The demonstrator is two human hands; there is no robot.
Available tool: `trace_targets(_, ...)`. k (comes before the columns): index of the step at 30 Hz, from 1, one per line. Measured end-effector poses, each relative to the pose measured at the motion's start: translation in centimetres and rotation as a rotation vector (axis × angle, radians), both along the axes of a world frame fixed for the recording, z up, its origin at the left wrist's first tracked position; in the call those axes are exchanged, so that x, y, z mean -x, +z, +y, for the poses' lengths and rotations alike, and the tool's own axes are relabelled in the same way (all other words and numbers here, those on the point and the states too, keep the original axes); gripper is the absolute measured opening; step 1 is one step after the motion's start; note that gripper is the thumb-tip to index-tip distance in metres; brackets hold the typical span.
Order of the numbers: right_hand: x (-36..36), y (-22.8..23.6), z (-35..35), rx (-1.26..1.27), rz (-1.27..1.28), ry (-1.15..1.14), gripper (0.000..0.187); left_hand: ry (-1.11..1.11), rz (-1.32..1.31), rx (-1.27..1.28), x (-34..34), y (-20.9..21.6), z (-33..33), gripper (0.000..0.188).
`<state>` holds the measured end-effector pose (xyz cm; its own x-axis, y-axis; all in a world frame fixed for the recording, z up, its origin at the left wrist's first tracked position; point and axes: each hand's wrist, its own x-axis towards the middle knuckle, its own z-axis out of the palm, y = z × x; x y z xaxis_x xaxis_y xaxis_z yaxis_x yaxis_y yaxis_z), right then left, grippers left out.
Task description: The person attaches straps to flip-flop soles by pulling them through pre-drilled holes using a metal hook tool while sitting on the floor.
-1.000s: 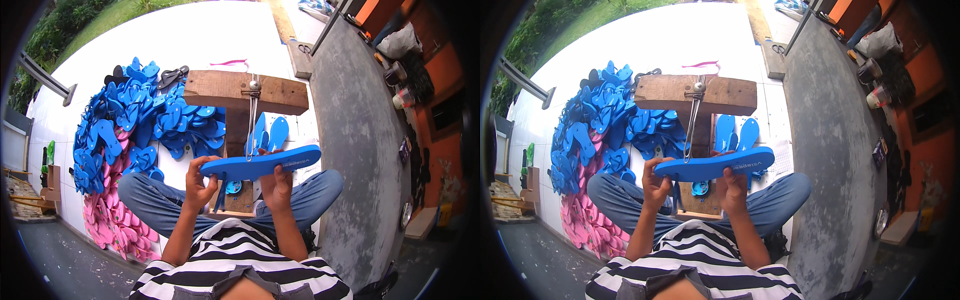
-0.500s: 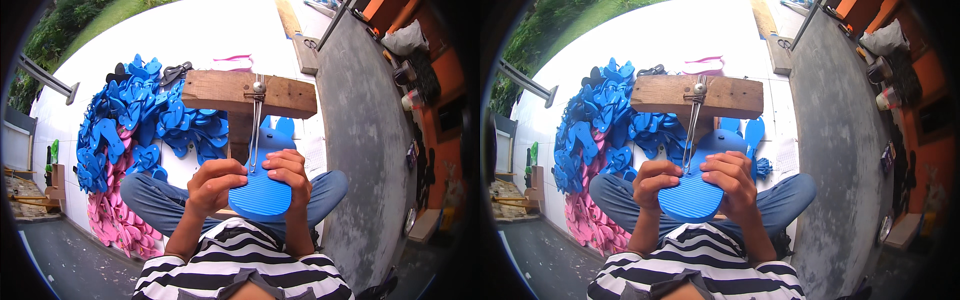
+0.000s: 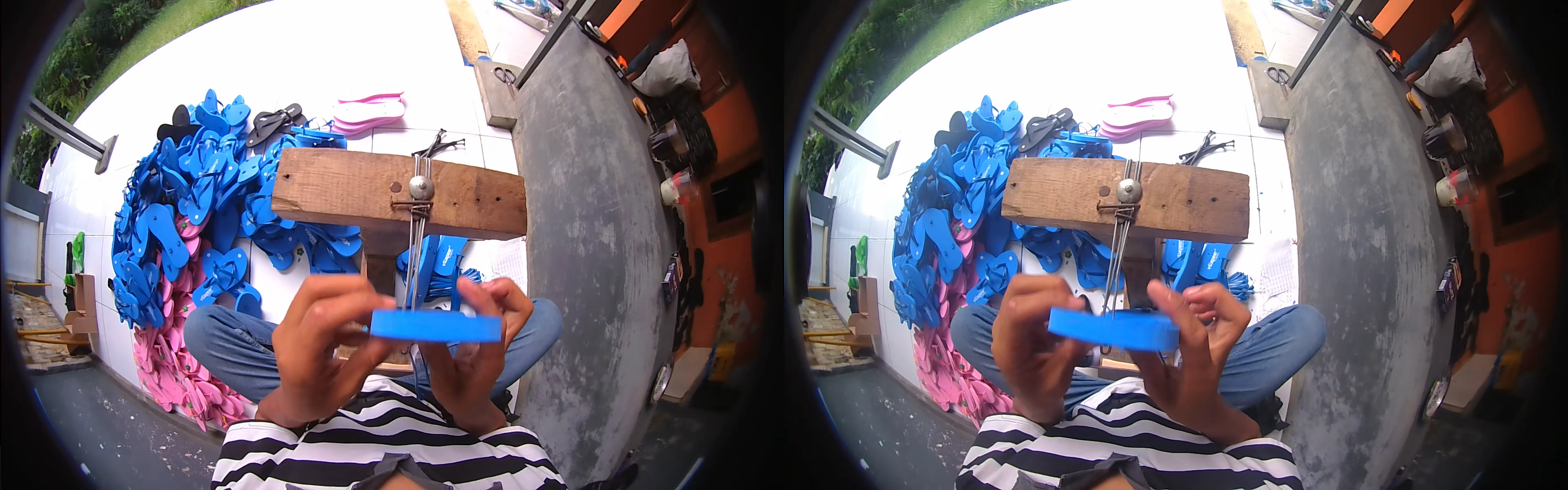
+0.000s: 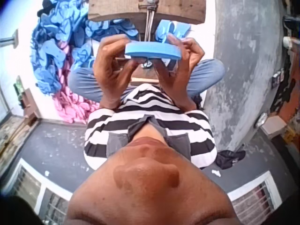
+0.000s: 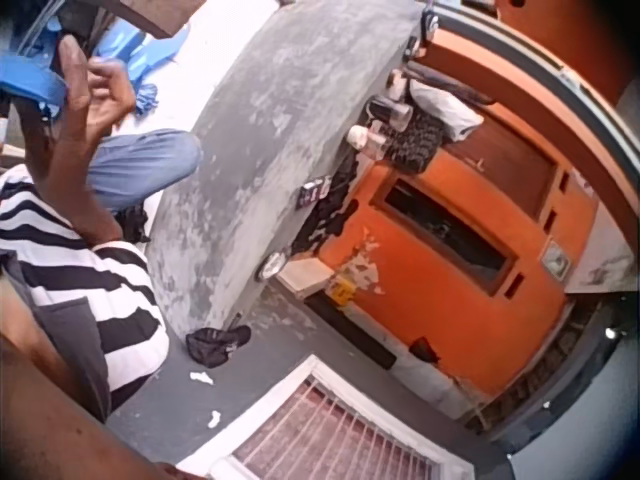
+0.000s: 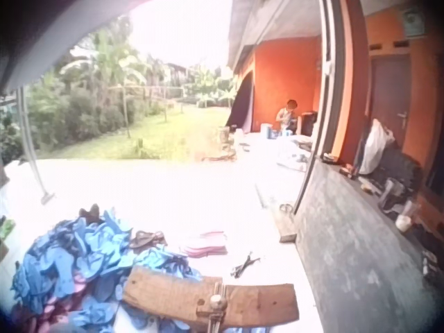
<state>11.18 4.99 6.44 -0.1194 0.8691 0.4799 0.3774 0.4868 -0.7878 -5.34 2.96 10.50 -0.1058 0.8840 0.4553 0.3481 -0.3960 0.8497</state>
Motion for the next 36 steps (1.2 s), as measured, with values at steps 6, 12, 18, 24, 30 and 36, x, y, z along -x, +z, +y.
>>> trace_targets(6,3.0,-1.9,5.0,-0.141,-0.113,-0.332,0.077,0.198,-0.143,-0.026,-1.1,-1.9,6.0,0.032)
trace_targets(12,3.3,-2.9,5.6,-0.087,0.186,-0.311,0.084,0.105,-0.371,-0.142,-0.9,-4.6,6.4,0.024)
trace_targets(18,2.0,-9.8,4.8,0.047,0.133,-0.214,0.069,0.250,-0.201,0.007,-2.2,-12.9,2.6,0.015)
trace_targets(24,0.4,-17.8,-4.1,0.406,0.043,0.064,0.021,0.074,-0.179,0.356,-4.5,-18.8,-3.6,0.016)
trace_targets(30,-1.2,-15.8,-8.0,0.687,0.212,0.222,0.023,0.036,-0.178,0.428,-2.4,-17.4,-5.8,0.013)
trace_targets(36,-6.4,-11.3,-4.7,0.427,0.013,-0.020,0.018,0.074,-0.004,0.319,1.4,-16.3,-6.4,0.017)
